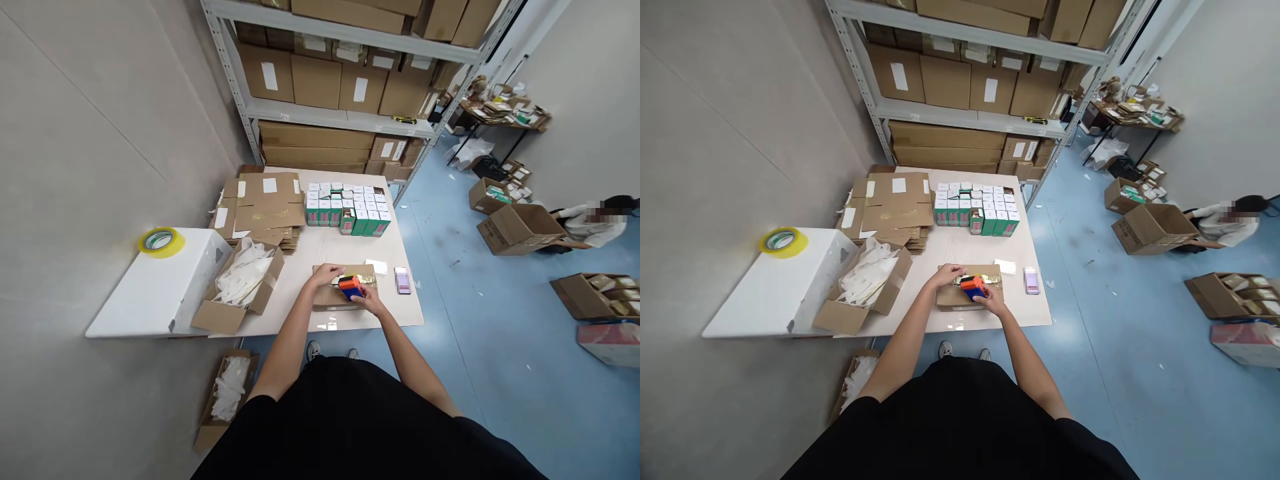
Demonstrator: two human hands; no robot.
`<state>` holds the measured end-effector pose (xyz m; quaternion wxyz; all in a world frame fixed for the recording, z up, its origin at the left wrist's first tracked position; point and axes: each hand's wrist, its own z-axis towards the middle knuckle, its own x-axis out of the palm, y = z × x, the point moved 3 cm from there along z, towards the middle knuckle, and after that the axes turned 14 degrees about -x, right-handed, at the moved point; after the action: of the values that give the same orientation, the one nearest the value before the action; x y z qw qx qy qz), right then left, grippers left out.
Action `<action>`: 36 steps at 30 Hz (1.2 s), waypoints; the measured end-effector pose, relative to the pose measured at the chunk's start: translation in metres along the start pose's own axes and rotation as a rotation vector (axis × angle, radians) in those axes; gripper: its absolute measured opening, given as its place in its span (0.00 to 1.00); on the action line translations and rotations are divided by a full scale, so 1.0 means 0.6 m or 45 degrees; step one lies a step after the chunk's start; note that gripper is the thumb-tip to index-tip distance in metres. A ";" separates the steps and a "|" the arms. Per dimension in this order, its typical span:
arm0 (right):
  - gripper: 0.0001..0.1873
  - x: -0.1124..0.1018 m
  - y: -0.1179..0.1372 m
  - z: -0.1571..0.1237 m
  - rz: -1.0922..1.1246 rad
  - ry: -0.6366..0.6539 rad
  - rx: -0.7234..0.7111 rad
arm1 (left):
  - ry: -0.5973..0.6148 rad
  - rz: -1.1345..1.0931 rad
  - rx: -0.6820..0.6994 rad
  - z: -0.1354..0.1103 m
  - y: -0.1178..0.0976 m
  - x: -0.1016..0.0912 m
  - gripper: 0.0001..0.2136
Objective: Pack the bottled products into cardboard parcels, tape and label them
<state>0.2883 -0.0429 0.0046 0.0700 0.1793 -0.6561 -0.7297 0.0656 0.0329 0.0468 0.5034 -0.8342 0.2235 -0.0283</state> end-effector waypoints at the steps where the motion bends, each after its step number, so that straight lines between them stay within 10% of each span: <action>1: 0.30 0.002 0.001 -0.001 -0.011 0.001 0.002 | 0.056 0.014 0.013 0.005 -0.005 -0.001 0.21; 18: 0.29 0.015 -0.001 -0.009 -0.231 -0.111 0.031 | 0.105 0.033 0.092 0.026 -0.017 0.005 0.15; 25: 0.22 -0.003 -0.002 0.003 -0.280 -0.121 -0.013 | -0.203 0.104 0.127 -0.002 -0.036 0.016 0.09; 36: 0.27 -0.111 0.043 0.026 -0.402 0.120 0.002 | -0.761 -0.382 0.059 -0.068 0.010 -0.115 0.13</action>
<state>0.3409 -0.0094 0.0425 -0.0149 0.3142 -0.6163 -0.7220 -0.0099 0.0243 0.0739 0.5559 -0.8174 -0.0600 0.1387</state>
